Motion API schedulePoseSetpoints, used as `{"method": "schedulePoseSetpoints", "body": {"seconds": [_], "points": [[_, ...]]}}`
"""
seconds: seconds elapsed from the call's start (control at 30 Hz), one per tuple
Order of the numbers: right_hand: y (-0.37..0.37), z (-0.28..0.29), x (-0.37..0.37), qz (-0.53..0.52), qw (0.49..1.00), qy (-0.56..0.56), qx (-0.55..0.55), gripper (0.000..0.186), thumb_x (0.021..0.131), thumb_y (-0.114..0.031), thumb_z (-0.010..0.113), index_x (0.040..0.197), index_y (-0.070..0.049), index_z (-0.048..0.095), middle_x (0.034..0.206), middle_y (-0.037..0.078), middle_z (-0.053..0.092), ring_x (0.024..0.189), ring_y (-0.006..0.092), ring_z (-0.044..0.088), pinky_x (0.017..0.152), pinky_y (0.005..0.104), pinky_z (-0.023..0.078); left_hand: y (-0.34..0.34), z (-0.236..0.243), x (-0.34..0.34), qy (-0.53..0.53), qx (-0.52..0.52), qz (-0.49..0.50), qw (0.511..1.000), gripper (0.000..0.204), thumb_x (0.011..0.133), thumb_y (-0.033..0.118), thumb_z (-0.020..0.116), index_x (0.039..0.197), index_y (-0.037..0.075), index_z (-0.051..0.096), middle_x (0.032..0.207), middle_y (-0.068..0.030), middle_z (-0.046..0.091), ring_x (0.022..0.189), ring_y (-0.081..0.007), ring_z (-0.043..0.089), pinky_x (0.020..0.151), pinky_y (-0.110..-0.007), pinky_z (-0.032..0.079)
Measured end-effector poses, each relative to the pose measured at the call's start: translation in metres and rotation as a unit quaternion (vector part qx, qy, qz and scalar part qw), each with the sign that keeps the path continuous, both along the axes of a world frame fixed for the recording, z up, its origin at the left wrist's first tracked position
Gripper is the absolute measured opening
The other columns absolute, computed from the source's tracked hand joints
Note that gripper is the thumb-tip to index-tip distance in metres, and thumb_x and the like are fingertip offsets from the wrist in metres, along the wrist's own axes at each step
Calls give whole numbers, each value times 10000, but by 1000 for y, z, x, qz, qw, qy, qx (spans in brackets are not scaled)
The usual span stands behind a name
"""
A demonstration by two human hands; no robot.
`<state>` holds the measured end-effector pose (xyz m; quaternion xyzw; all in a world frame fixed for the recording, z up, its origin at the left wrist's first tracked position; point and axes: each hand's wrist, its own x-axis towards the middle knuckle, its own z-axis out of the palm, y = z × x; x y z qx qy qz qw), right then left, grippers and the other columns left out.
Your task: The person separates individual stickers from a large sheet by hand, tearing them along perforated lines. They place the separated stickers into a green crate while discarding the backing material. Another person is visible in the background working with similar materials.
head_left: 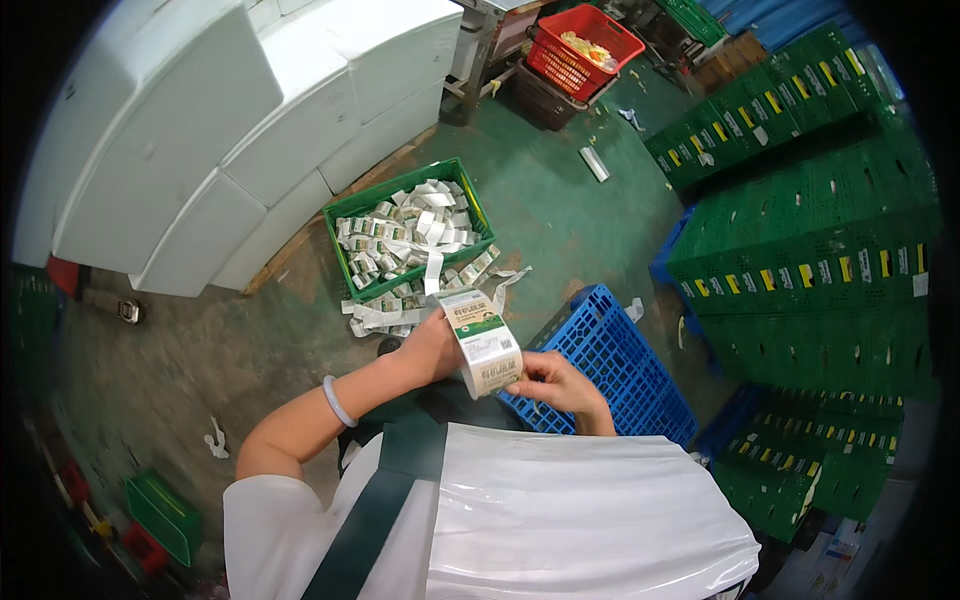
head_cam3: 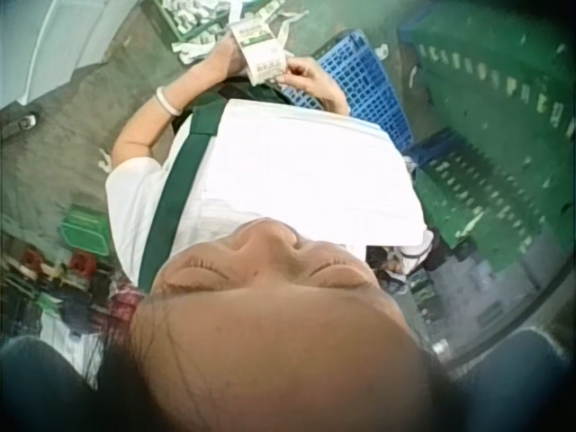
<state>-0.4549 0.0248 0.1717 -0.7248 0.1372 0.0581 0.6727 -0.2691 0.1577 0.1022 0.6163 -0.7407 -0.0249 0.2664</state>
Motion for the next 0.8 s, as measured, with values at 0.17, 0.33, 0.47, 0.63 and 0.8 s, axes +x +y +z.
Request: {"method": "schedulePoseSetpoints", "body": {"seconds": [0.17,0.33,0.47,0.63,0.8], "points": [[-22,43,32,-245,956,-120,106,339,832,-79,598,1152,11,533,947,17,614,772,46,517,659,196,424,11,-2,-5,373,225,38,899,201,810,127,591,993,46,613,882,-123,637,809,-273,619,664,-347,478],[-35,44,54,-240,956,-157,67,276,832,-105,605,1078,19,571,833,-32,593,654,18,453,555,174,354,11,2,1,656,239,-45,714,615,814,369,642,1269,10,433,1175,-132,550,1084,-190,524,870,-326,428],[-6,49,43,-34,988,-83,-128,154,814,-132,632,877,-5,572,650,63,565,565,113,492,529,279,411,2,68,15,862,113,-100,485,751,850,507,525,1375,24,290,1281,-103,484,1166,-203,479,971,-344,387],[3,27,35,-47,987,-22,-150,164,802,-119,661,864,-14,552,666,30,560,598,90,502,559,234,421,-2,82,12,829,54,60,553,307,943,120,431,1221,-2,471,1137,-77,577,979,-134,578,854,-284,466],[-3,51,58,-295,947,-127,-24,183,787,-17,652,910,-34,517,777,-30,536,649,10,467,553,157,376,-6,80,-6,737,24,111,666,301,938,87,422,1211,-22,484,1107,-61,583,954,-106,558,849,-260,449]]}}
